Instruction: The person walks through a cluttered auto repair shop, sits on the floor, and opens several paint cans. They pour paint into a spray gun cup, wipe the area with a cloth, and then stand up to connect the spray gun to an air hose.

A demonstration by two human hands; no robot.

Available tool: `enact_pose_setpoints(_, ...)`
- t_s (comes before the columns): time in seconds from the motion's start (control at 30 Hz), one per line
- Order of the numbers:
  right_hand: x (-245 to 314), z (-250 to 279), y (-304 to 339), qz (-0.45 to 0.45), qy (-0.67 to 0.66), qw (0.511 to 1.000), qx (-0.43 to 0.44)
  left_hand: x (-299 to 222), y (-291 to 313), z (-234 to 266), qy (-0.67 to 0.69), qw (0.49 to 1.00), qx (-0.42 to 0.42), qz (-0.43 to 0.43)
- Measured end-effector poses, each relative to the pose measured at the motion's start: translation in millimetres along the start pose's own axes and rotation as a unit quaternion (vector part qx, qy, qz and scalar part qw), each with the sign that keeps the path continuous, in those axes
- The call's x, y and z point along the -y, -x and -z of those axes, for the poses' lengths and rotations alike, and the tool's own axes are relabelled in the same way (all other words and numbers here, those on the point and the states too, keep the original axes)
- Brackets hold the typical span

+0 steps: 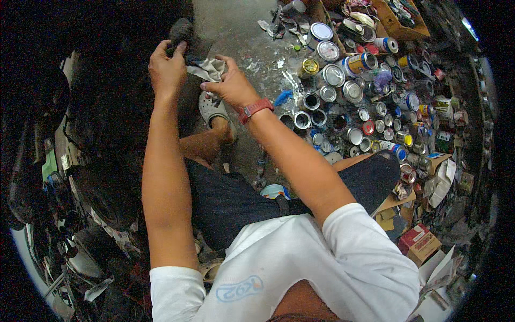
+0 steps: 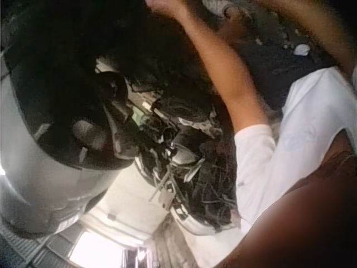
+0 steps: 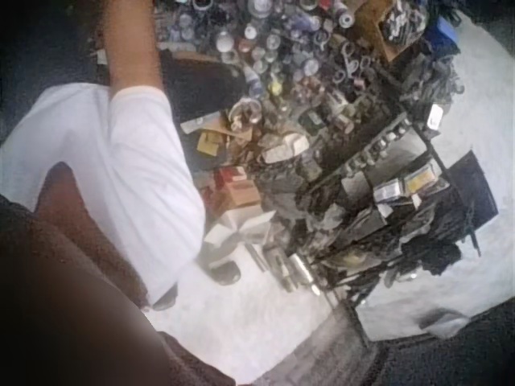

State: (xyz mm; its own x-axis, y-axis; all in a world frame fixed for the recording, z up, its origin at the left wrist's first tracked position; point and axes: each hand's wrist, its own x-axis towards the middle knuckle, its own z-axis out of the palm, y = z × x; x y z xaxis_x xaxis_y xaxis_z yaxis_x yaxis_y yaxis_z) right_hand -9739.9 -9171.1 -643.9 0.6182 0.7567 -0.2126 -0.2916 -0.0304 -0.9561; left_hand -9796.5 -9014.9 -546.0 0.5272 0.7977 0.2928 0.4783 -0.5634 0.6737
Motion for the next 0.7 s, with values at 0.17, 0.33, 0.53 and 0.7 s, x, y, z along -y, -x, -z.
enact_pose_setpoints(0.17, -48.0, 25.9, -0.9, 0.037, 0.067, 0.997, 0.008, 9.6, -26.1, 30.5, 0.129, 0.956, -0.182, 0.190)
enact_pose_setpoints(0.33, -91.2, 78.7, -30.3, -0.048, -0.086, 0.983, -0.156, 18.9, -30.6, 49.5, 0.382, 0.881, -0.024, 0.278)
enact_pose_setpoints(0.53, -16.0, 129.6, -76.0, -0.066, 0.127, 0.938, -0.315, 0.6, -23.0, 43.0, 0.425, 0.866, 0.094, 0.247)
enact_pose_setpoints(0.7, 64.1, 70.0, -52.9, 0.175, 0.129, 0.970, -0.106, -14.8, -17.8, 32.6, 0.415, 0.869, 0.170, 0.209)
